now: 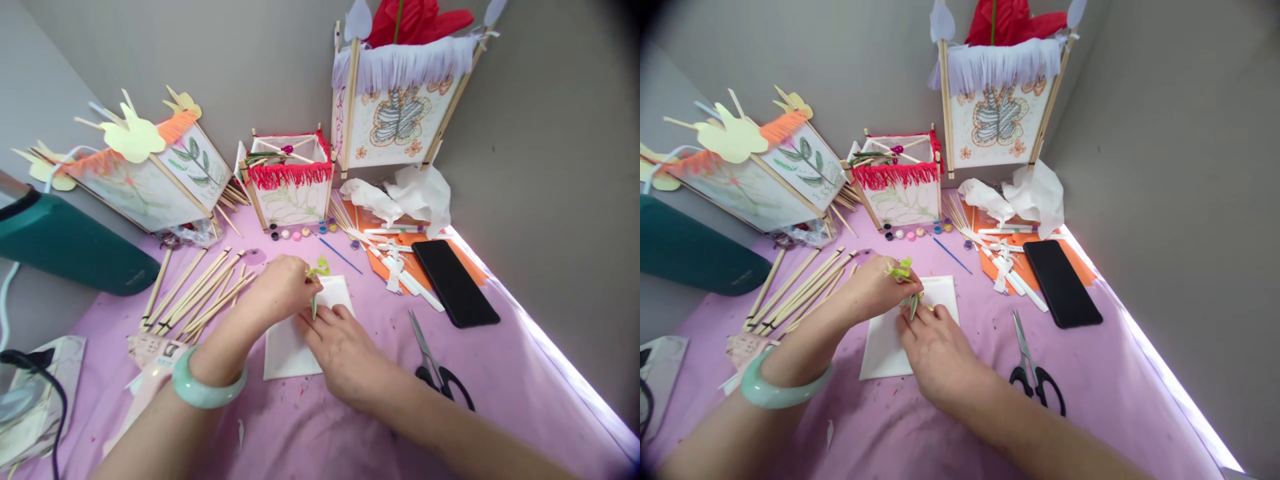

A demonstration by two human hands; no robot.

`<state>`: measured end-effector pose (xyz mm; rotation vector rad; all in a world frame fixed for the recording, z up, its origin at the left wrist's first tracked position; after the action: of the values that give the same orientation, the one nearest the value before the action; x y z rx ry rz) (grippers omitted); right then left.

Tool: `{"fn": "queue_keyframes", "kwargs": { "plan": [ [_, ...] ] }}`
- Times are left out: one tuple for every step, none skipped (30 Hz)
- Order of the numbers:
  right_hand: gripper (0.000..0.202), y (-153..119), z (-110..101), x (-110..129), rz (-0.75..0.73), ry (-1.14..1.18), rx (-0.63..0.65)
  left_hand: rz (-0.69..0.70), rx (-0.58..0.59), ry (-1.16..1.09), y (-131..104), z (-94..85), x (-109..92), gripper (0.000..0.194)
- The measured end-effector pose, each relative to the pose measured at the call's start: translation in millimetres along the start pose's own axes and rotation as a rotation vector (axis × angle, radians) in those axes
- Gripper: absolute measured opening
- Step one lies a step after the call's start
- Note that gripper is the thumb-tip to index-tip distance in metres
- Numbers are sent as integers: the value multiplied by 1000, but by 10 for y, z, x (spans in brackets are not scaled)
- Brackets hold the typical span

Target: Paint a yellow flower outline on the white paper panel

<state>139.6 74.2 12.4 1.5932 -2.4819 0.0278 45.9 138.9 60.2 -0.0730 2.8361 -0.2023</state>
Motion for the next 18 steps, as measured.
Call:
{"fn": "queue_keyframes", "kwargs": {
  "plan": [
    [51, 16, 14, 11, -7, -27, 14, -6, -4, 1, 2, 4, 9, 19],
    [49, 36, 31, 26, -16, -59, 27, -10, -7, 0, 5, 6, 16, 20],
    [48, 56, 51, 39, -22, -91, 38, -11, -8, -4, 8, 9, 20, 20],
    [48, 74, 69, 48, -24, -118, 45, -7, -8, -10, 11, 11, 21, 20],
    [48, 87, 82, 55, -26, -134, 44, 1, -7, -20, 13, 13, 19, 20],
    [48, 93, 89, 56, -26, -135, 37, 10, -4, -31, 13, 16, 17, 20],
    [48, 89, 88, 51, -22, -124, 25, 15, -1, -39, 11, 18, 17, 19],
    [48, 75, 79, 41, -20, -100, 4, 15, 3, -42, 6, 21, 20, 19],
    [48, 49, 65, 29, -28, -65, -21, 12, 6, -41, -1, 25, 25, 19],
    [47, 13, 47, 17, -44, -22, -47, 11, 5, -38, -13, 27, 30, 19],
    [47, -34, 24, 3, -69, 25, -74, 10, 1, -34, -28, 28, 35, 19],
    [46, -90, -5, -13, -99, 71, -106, 11, -9, -31, -46, 28, 39, 20],
    [44, -152, -40, -34, -131, 115, -141, 17, -22, -31, -69, 27, 41, 21],
    [42, -214, -83, -69, -150, 154, -180, 23, -36, -31, -95, 28, 43, 21],
    [40, -270, -131, -125, -143, 185, -223, 27, -47, -33, -125, 31, 48, 22],
    [39, -313, -183, -206, -103, 211, -263, 27, -55, -35, -157, 38, 53, 23],
    [38, -340, -237, -309, -34, 232, -303, 22, -58, -38, -191, 47, 61, 24],
    [37, -348, -292, -427, 55, 251, -336, 14, -62, -42, -227, 56, 69, 25]
  ]
}}
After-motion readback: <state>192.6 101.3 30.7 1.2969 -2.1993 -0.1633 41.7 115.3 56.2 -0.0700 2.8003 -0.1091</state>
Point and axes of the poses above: each hand's wrist, its own y-axis towards the middle knuckle, its own z-axis out of the palm, x = y × z, the point moved 6 cm from there along y, towards the middle knuckle, and after that the axes turned 1 degree about -z, right-handed, at the moved point
